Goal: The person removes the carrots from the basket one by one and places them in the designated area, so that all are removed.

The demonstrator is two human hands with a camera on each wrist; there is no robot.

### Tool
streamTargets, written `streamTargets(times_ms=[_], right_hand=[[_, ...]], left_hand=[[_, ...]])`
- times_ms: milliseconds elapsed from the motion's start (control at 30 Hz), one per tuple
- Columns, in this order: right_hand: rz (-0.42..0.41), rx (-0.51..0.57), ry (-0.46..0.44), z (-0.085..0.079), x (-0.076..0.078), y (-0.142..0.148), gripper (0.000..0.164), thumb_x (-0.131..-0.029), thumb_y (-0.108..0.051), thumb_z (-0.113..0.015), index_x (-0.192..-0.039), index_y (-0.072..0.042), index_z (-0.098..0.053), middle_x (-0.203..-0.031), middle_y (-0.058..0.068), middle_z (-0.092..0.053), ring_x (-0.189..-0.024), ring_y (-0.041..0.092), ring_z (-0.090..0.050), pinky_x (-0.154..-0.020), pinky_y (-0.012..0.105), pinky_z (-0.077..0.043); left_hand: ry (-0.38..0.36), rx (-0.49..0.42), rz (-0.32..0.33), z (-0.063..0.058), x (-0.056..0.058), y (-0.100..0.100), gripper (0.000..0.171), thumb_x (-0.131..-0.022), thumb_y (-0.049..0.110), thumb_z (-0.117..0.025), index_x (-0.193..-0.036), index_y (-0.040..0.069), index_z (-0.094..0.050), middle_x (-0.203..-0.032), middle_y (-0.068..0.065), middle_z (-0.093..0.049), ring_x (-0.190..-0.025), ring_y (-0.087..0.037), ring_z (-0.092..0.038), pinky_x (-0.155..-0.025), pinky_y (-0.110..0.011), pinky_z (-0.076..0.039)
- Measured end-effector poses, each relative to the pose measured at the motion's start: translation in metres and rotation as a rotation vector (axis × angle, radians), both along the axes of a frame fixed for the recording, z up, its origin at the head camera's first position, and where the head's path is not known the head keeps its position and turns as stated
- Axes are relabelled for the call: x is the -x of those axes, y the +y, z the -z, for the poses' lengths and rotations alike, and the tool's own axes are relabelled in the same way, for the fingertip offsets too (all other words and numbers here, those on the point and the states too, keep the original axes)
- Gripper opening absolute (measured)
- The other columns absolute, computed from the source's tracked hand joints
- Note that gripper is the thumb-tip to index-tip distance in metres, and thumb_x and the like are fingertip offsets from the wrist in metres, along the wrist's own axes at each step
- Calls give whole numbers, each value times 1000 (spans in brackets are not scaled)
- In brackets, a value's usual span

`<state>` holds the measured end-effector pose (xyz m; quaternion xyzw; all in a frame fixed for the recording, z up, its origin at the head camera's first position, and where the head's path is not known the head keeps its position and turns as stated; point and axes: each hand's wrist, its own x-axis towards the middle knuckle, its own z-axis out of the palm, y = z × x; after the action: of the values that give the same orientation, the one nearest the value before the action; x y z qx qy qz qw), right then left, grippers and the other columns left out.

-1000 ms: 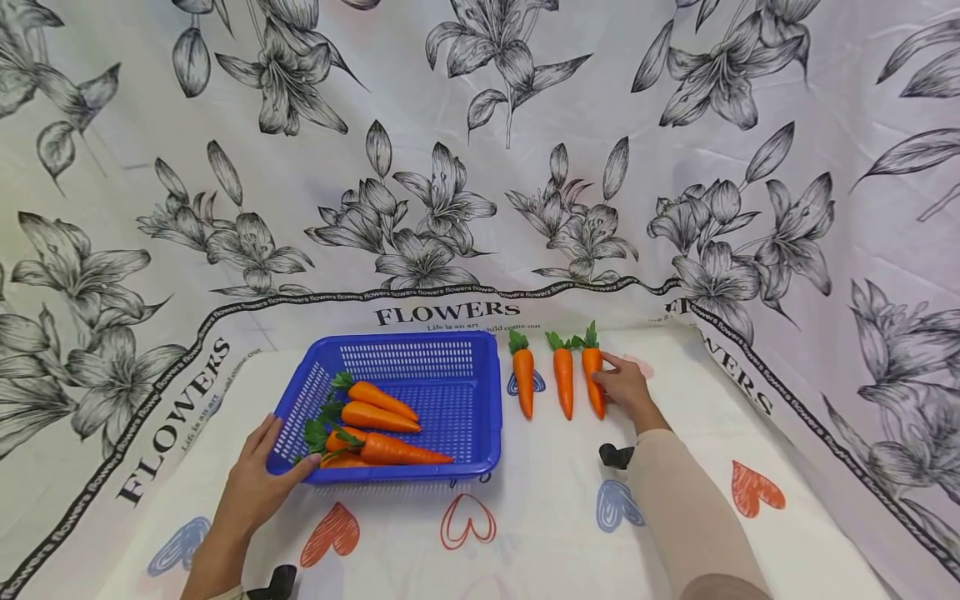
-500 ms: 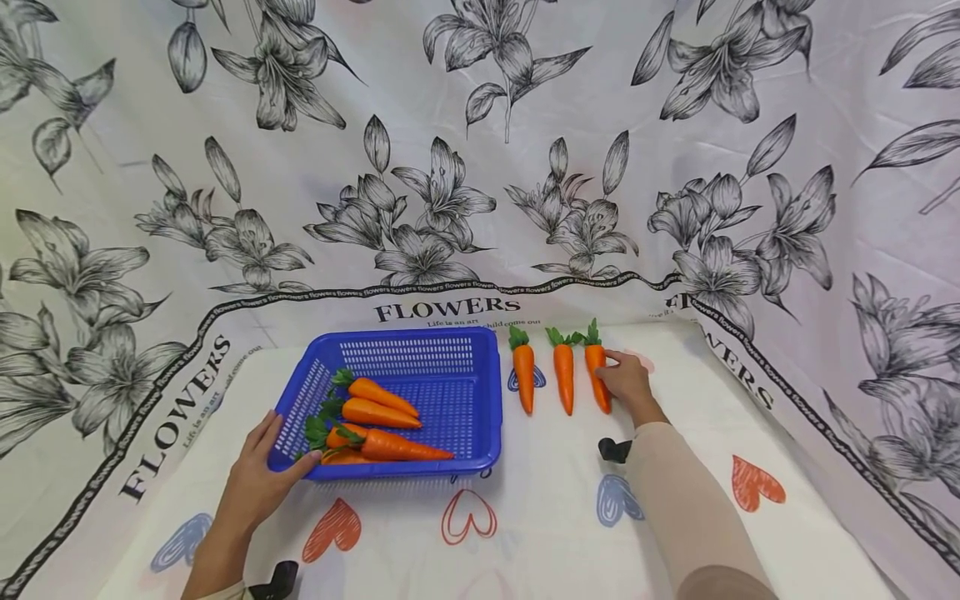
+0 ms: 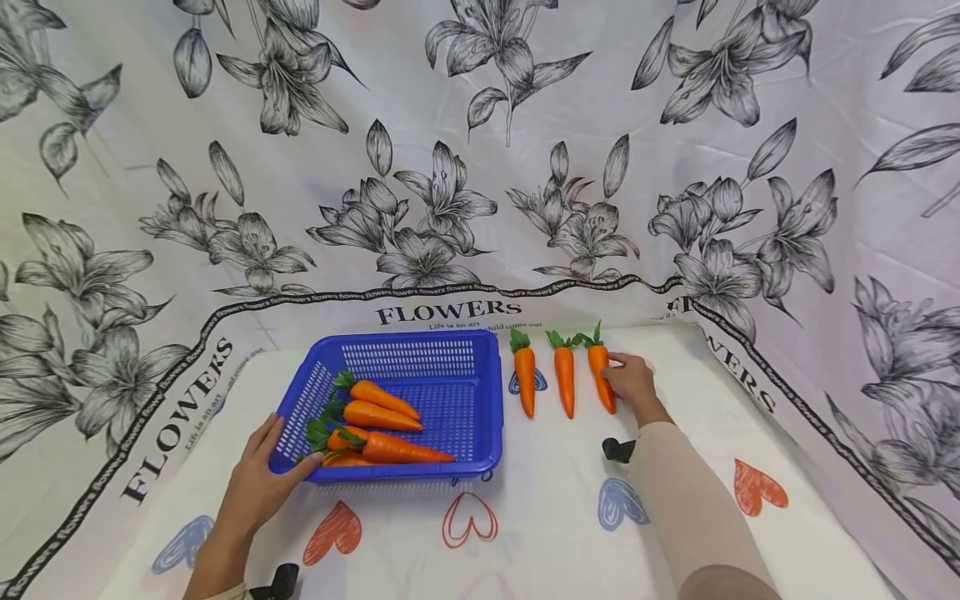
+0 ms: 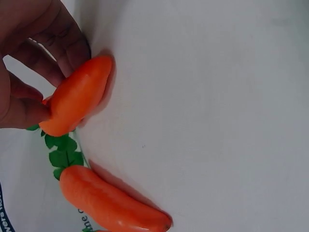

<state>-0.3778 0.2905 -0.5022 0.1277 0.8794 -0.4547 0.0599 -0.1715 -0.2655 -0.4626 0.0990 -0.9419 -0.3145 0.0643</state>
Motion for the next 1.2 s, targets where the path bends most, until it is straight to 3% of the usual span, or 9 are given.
streamTargets(times_ms=[300,633,733,933,1200], right_hand=[[36,-50,36,0,-1,3,54,-92,-22,-59,-142,-5,-48,-124,25,-55,-89,28,-61,-62,26,-54],[-12,-86,49,2,-3,4,56,-90,-19,-62,-142,-4,-47,-125,25,-58,-98,31,-60,-71,30,-52],[-9,-48,38,2,-3,1,56,-90,-17,-62,-142,-5,-47,-126,25,-57,-97,32,-61,-73,31,-54],[-2,-79,31,2,-4,1,57,-90,-20,-62,-143,-4,-46,-125,25,-57,-101,33,-59,-79,36,-52],[29,-41,9,-7,-5,2,61,-91,-22,-62,-146,-6,-42,-126,24,-56,-85,27,-63,-67,28,-55]], left_hand=[[8,6,5,2,1,0,107,-80,62,-68,-154,5,-15,-159,-16,-8,-136,-50,-18,-105,-68,-17],[3,3,-1,0,0,0,107,-80,61,-68,-154,5,-16,-159,-15,-8,-137,-50,-18,-105,-68,-17],[-1,-2,0,1,0,0,107,-80,61,-68,-154,5,-15,-159,-15,-7,-137,-50,-18,-105,-67,-17],[-25,-4,-3,1,0,0,108,-79,63,-67,-155,7,-14,-160,-14,-5,-137,-49,-18,-105,-67,-17],[-10,-5,-1,0,0,0,108,-79,63,-67,-155,7,-14,-160,-14,-6,-137,-50,-18,-104,-68,-18]])
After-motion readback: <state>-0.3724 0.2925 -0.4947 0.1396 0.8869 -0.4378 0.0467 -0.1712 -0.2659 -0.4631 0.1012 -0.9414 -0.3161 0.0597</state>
